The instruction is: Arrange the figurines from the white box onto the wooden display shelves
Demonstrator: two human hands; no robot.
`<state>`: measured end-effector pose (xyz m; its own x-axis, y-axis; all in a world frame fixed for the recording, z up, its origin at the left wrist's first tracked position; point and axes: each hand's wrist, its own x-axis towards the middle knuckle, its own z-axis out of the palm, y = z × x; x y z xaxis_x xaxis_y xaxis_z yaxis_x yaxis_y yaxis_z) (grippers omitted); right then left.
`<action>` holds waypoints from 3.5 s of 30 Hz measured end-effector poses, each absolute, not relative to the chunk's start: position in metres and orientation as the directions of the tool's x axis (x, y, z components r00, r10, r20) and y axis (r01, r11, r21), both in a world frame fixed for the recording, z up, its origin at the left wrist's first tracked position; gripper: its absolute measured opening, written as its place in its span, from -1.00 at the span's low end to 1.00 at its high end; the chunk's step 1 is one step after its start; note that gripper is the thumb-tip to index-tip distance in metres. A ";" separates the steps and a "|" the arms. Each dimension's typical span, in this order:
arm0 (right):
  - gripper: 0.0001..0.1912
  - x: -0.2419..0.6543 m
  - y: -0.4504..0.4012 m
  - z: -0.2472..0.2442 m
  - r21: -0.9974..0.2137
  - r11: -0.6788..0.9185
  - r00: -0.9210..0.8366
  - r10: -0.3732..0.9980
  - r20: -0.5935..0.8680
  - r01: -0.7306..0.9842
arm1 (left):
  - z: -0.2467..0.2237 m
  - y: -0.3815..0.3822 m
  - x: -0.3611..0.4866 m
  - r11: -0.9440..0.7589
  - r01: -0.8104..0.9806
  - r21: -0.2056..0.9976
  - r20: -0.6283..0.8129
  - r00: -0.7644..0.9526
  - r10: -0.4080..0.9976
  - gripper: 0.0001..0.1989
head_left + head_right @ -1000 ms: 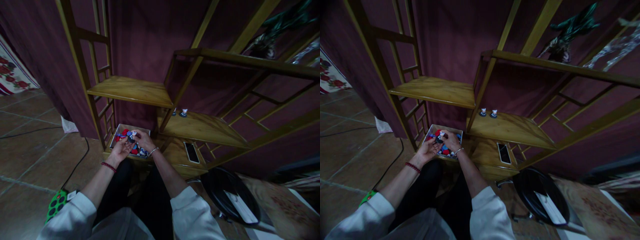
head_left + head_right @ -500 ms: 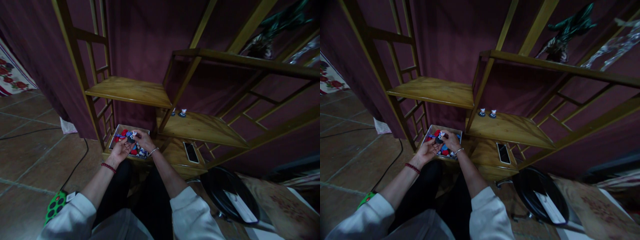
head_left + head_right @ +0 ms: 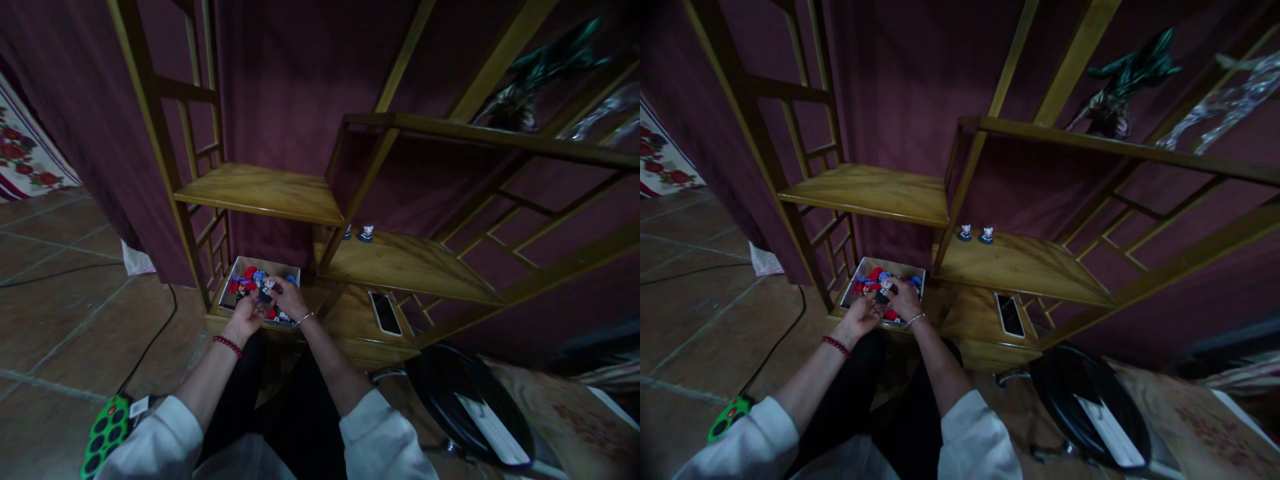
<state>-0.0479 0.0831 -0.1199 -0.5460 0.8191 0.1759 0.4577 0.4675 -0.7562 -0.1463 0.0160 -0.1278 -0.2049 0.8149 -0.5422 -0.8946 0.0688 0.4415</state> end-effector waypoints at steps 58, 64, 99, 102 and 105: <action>-0.71 -0.043 0.076 -0.168 -0.370 0.586 -0.596 0.797 0.099 0.721 | -0.201 0.023 -0.153 0.198 -0.930 0.310 -0.474 0.029 0.880 -0.80; -0.72 -0.045 0.079 -0.172 -0.382 0.587 -0.592 0.797 0.119 0.714 | -0.204 0.025 -0.153 0.193 -0.933 0.304 -0.529 0.004 0.849 -0.77; -0.73 -0.028 0.052 -0.149 -0.426 0.534 -0.546 0.831 0.107 0.730 | -0.188 0.008 -0.142 0.250 -0.876 0.412 -0.498 0.013 0.867 -0.81; -0.74 -0.022 0.048 -0.151 -0.430 0.520 -0.540 0.837 0.084 0.738 | -0.188 0.005 -0.135 0.267 -0.860 0.434 -0.524 0.000 0.852 -0.83; -0.72 -0.017 0.044 -0.149 -0.449 0.495 -0.525 0.848 0.066 0.744 | -0.186 0.004 -0.130 0.267 -0.860 0.435 -0.537 -0.009 0.844 -0.83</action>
